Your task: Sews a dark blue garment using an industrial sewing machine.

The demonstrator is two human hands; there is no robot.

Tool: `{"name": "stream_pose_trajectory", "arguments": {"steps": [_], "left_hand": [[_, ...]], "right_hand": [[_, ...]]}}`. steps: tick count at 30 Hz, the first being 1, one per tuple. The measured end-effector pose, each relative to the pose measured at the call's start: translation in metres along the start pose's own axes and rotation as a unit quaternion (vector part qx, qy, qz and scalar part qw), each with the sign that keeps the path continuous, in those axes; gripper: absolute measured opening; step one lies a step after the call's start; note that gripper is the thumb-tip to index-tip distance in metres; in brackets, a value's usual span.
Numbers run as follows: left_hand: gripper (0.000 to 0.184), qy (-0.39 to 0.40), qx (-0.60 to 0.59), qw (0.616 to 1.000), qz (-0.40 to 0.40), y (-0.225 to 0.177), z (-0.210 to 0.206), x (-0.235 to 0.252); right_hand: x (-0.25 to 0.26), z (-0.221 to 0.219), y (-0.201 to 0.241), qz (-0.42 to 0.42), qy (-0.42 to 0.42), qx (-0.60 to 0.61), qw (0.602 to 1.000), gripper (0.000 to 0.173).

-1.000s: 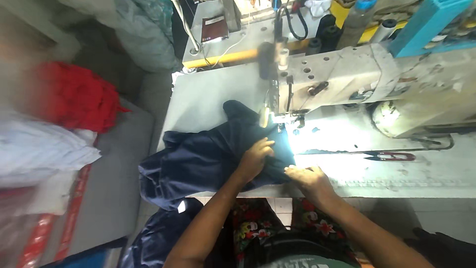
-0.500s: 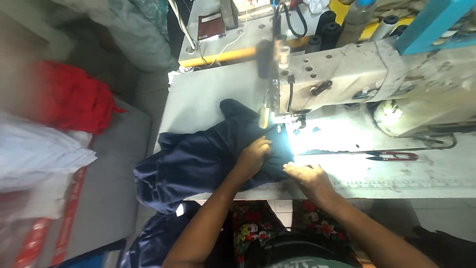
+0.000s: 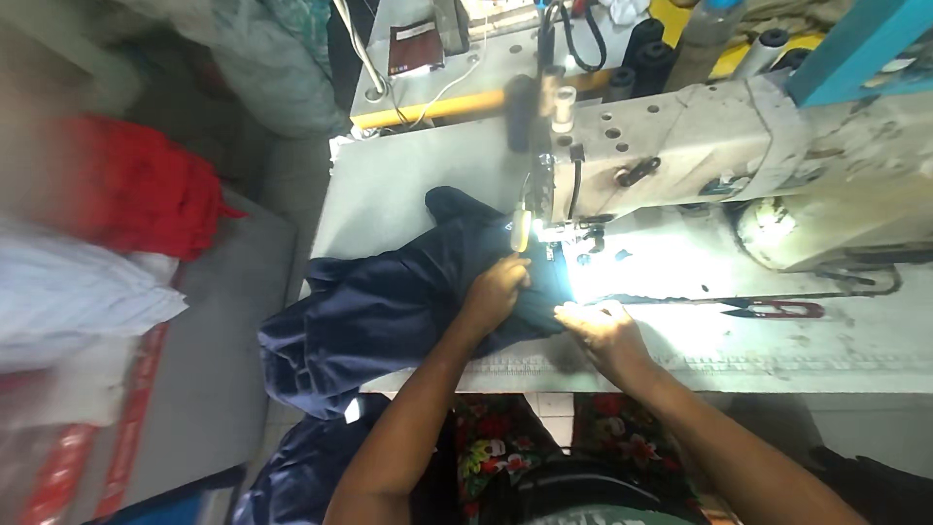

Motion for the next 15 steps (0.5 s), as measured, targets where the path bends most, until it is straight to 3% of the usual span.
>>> {"name": "stream_pose_trajectory", "arguments": {"steps": [7,15], "left_hand": [[0.017,-0.009,0.003,1.0,0.011,0.012,0.0,0.01],[0.019,0.032,0.021,0.996,0.077,0.024,-0.001,0.022]], "right_hand": [[0.01,-0.002,-0.004,0.011,-0.009,-0.006,1.0,0.018],[0.021,-0.004,-0.01,-0.02,0.01,0.004,1.0,0.016]]}}
Point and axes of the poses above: each hand's wrist, its own x-axis towards the middle knuckle, its own z-axis out of the back of the hand, y = z × x, the point moved 7 cm from there along x, towards the middle knuckle, and after that the axes turned 3 degrees about x, right-handed, at the moved point
